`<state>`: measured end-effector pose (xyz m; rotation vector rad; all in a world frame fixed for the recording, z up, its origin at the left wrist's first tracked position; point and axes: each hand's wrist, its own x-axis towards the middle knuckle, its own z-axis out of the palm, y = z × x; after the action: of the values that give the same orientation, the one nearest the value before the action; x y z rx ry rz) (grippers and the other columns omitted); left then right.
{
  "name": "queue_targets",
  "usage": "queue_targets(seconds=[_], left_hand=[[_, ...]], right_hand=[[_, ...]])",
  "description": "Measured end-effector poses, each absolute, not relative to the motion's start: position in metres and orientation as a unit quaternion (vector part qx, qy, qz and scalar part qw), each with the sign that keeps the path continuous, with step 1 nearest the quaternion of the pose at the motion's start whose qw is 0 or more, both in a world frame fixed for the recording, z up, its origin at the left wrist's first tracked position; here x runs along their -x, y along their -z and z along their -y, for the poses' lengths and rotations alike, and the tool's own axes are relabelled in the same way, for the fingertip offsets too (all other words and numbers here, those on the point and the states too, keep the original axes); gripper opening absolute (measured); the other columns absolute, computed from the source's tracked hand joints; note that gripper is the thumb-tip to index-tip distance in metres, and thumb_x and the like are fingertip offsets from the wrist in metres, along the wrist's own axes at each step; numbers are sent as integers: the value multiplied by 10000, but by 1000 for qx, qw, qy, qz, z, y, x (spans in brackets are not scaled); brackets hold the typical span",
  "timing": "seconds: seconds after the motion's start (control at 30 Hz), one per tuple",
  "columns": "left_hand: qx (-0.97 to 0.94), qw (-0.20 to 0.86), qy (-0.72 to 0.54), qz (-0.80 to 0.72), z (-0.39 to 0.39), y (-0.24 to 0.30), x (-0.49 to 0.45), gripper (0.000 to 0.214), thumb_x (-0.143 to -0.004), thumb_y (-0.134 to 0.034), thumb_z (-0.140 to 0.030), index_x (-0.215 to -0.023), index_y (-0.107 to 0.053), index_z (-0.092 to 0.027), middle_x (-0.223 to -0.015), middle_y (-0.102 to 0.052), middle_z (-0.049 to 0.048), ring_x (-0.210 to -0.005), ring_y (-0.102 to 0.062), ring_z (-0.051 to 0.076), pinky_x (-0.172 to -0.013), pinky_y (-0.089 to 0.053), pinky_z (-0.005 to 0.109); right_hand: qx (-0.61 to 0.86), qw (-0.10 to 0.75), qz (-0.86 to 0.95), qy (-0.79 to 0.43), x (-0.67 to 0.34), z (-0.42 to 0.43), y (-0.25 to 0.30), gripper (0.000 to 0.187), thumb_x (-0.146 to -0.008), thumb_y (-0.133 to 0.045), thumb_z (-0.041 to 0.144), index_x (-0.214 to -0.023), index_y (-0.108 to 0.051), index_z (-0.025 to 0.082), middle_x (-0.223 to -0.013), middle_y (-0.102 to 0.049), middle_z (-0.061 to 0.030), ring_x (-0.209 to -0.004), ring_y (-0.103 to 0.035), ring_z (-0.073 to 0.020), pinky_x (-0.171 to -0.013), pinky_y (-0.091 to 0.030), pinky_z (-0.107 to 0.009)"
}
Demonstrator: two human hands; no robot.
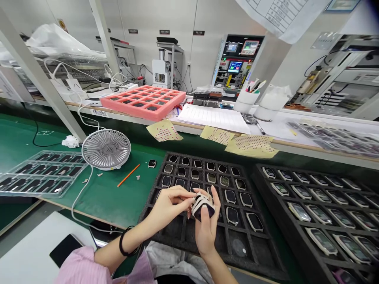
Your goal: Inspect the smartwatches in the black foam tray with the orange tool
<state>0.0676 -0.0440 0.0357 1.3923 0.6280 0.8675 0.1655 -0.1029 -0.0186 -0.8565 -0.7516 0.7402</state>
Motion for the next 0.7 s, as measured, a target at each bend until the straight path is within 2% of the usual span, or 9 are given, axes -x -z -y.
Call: queue_targets(seconds=[0.1,0.2,0.3,0.37,0.47,0.57,0.63,0.7], left_hand=[[-645,594,-390,-281,47,-34,-68,212,-791,-655,-290,-926,-745,-154,-831,-587,46,-635,-590,122,-588,-524,258],[-714,546,-342,-275,46,-32,-64,300,-871,-559,-291,-1140,-672,-218,-750,-573,16,-641,-526,99,-601,-457,219],[-715,637,-188,-218,43,-25,-58,500,-936,-451,-307,-1421,-345,-246,-552,-503,-54,-456,-421,56,-481,-361,166],[-686,696,-112,-179,43,-18,-55,650,-935,-458,-310,-1478,-109,-240,-474,-474,-90,-373,-375,47,-427,-316,144],[-661,727,-93,-161,47,-8,-53,773,-912,-505,-300,-1477,18,-230,-440,-447,-113,-344,-369,48,-414,-326,135],[-684,703,-99,-169,42,-10,-45,722,-921,-480,-296,-1484,-38,-210,-447,-454,-104,-362,-394,54,-429,-343,141],[-742,629,-119,-197,27,-14,-31,601,-925,-462,-300,-1467,-221,-204,-540,-551,-50,-465,-492,75,-494,-391,164],[-801,492,-191,-281,3,-15,-10,460,-901,-489,-330,-1343,-482,-202,-769,-643,21,-694,-581,127,-654,-462,223]], right_hand=[[411,777,362,-311,-167,102,22,474,-928,-429,332,-1380,-292,296,-1197,-512,-100,-971,-546,-205,-753,-480,-368],[425,784,357,-278,-171,100,21,481,-927,-428,338,-1386,-291,293,-1204,-513,-95,-1006,-534,-213,-829,-443,-410],[437,781,353,-274,-173,100,15,481,-926,-437,346,-1386,-302,307,-1205,-519,-80,-1026,-521,-210,-876,-409,-413],[444,770,348,-298,-173,101,11,485,-931,-430,352,-1394,-289,322,-1214,-513,-77,-935,-537,-193,-808,-438,-375],[454,753,342,-331,-168,103,8,517,-930,-425,373,-1412,-246,325,-1235,-493,-89,-797,-530,-174,-642,-452,-309],[458,736,351,-354,-164,101,8,551,-919,-449,391,-1420,-236,309,-1218,-500,-97,-786,-526,-173,-610,-450,-294],[451,725,358,-378,-162,99,9,555,-916,-464,390,-1419,-244,313,-1202,-505,-95,-754,-534,-160,-591,-447,-288],[436,718,359,-407,-162,97,8,541,-922,-462,383,-1415,-245,334,-1197,-504,-89,-702,-544,-142,-549,-433,-278]])
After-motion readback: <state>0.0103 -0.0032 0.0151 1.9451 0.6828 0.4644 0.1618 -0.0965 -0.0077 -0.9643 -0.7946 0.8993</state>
